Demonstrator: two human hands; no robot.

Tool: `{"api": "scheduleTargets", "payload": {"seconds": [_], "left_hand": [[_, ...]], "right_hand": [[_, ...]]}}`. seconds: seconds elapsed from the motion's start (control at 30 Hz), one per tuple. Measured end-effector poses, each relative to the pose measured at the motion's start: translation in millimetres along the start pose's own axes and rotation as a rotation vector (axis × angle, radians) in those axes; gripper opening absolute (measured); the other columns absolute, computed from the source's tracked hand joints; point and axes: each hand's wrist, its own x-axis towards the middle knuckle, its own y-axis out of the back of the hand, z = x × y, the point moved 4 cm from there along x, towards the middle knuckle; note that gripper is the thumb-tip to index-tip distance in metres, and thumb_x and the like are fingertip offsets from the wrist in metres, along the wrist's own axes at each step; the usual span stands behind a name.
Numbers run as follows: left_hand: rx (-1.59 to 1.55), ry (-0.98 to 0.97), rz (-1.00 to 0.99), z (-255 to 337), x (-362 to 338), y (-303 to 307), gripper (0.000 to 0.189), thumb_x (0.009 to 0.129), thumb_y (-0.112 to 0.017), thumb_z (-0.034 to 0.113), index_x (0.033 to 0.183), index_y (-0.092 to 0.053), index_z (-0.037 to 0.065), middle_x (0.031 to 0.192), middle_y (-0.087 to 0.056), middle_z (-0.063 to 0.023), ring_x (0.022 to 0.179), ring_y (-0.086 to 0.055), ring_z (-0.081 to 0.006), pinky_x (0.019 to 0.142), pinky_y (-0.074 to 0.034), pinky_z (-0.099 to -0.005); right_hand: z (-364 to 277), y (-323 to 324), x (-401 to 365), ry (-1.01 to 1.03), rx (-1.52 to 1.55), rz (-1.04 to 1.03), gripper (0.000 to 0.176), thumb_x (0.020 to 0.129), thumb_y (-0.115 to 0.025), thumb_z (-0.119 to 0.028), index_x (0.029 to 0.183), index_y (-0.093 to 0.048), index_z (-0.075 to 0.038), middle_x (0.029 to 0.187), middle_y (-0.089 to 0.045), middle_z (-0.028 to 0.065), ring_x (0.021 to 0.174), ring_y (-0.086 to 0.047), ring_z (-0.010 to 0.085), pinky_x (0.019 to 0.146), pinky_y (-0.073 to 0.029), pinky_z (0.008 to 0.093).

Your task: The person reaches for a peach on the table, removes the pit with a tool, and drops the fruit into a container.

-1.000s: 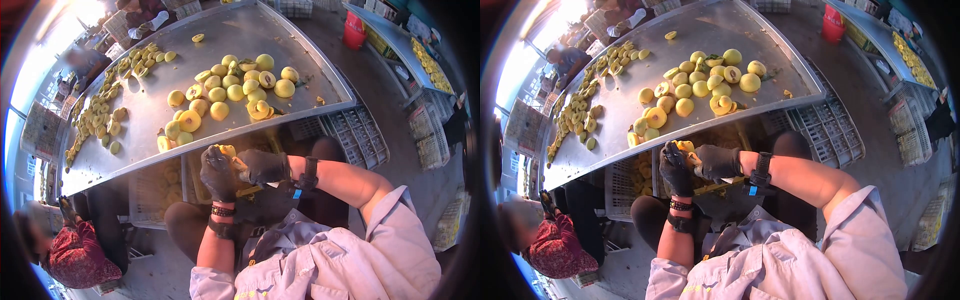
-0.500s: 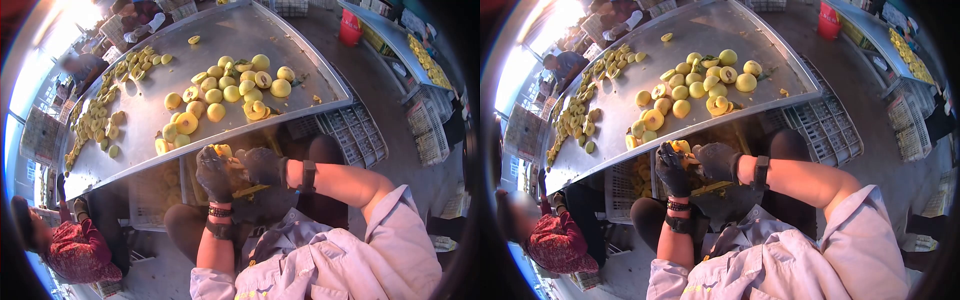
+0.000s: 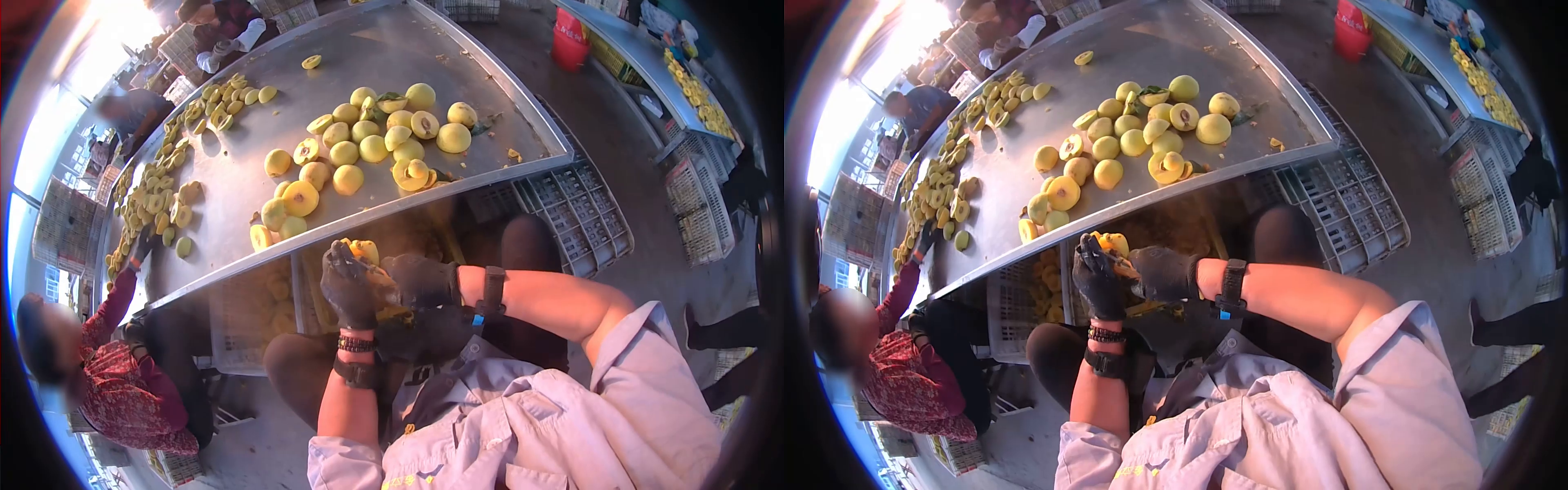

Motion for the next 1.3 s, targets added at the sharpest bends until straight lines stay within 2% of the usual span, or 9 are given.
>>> {"api": "scheduleTargets", "payload": {"seconds": [0.17,0.4,0.5,0.6,0.8,0.9,1.07,1.2,1.3], "left_hand": [[-0.003,-0.185,0.014,-4,2,0,0.036,0.097,-0.048,0.024,0.114,-0.058,-0.006,0.096,-0.064,-0.0163,0.084,-0.061,-0.0205,0.074,-0.048,-0.0322],[-0.260,0.136,-0.045,-19,-1,-7,0.039,0.098,-0.048,0.028,0.113,-0.058,-0.006,0.094,-0.064,-0.0097,0.082,-0.059,-0.0138,0.072,-0.049,-0.0280],[-0.235,0.091,-0.143,-32,-2,-12,0.037,0.094,-0.050,0.019,0.119,-0.053,-0.007,0.100,-0.061,-0.0201,0.085,-0.061,-0.0297,0.077,-0.049,-0.0362],[-0.203,0.043,-0.132,-32,-4,-15,0.037,0.095,-0.049,0.019,0.119,-0.053,-0.008,0.101,-0.061,-0.0210,0.087,-0.061,-0.0288,0.077,-0.049,-0.0364],[-0.784,0.527,-0.116,-42,-6,-24,0.048,0.090,-0.057,0.020,0.127,-0.045,-0.008,0.114,-0.057,-0.0235,0.099,-0.059,-0.0339,0.087,-0.049,-0.0358],[0.024,-0.153,0.055,-47,1,-7,0.045,0.096,-0.047,0.039,0.120,-0.051,0.001,0.102,-0.060,-0.0096,0.079,-0.060,-0.0160,0.067,-0.051,-0.0273],[-0.015,-0.046,-0.072,-53,-3,3,0.050,0.095,-0.046,0.047,0.125,-0.047,0.007,0.100,-0.059,-0.0076,0.075,-0.063,-0.0167,0.052,-0.053,-0.0279],[-0.161,0.008,-0.143,-36,-6,13,0.049,0.095,-0.046,0.046,0.125,-0.048,0.007,0.102,-0.060,-0.0089,0.075,-0.064,-0.0184,0.057,-0.055,-0.0286],[-0.671,0.393,-0.228,-24,0,21,0.050,0.095,-0.047,0.045,0.124,-0.048,0.006,0.104,-0.060,-0.0110,0.077,-0.065,-0.0216,0.061,-0.056,-0.0303]], "right_hand": [[-16,11,-7,-0.541,0.698,-0.327,0.021,0.082,-0.063,-0.015,0.085,-0.054,0.004,0.056,-0.054,0.0114,0.041,-0.056,0.0205,0.039,-0.043,0.0338],[14,-19,-13,-0.294,0.530,-0.206,0.017,0.086,-0.059,-0.015,0.087,-0.053,0.000,0.056,-0.049,0.0048,0.039,-0.051,0.0150,0.034,-0.041,0.0287],[-9,-2,-19,-0.563,0.796,-0.294,0.017,0.087,-0.059,-0.015,0.090,-0.052,0.000,0.058,-0.050,0.0045,0.039,-0.050,0.0136,0.034,-0.041,0.0275],[-15,-5,-23,-0.657,1.024,-0.300,0.017,0.087,-0.059,-0.015,0.091,-0.052,0.000,0.060,-0.051,0.0046,0.040,-0.050,0.0134,0.034,-0.041,0.0273],[-6,-5,-21,-0.557,1.050,-0.172,0.018,0.087,-0.060,-0.018,0.089,-0.050,-0.003,0.059,-0.050,0.0032,0.039,-0.048,0.0117,0.032,-0.039,0.0267],[-8,10,-22,-0.530,1.250,-0.051,0.018,0.086,-0.061,-0.020,0.085,-0.049,-0.006,0.057,-0.049,0.0014,0.038,-0.047,0.0097,0.030,-0.037,0.0250],[52,-9,-31,-0.539,0.163,-0.053,0.039,0.088,-0.060,-0.033,0.096,-0.056,0.004,0.073,-0.063,0.0168,0.060,-0.062,0.0219,0.057,-0.048,0.0358],[18,22,-24,-0.549,0.217,0.066,0.037,0.089,-0.059,-0.035,0.094,-0.060,0.001,0.078,-0.065,0.0209,0.078,-0.065,0.0250,0.068,-0.048,0.0364],[20,23,-23,-0.455,0.420,0.108,0.033,0.091,-0.056,-0.031,0.103,-0.059,0.000,0.083,-0.065,0.0217,0.076,-0.064,0.0281,0.068,-0.048,0.0360]]}}
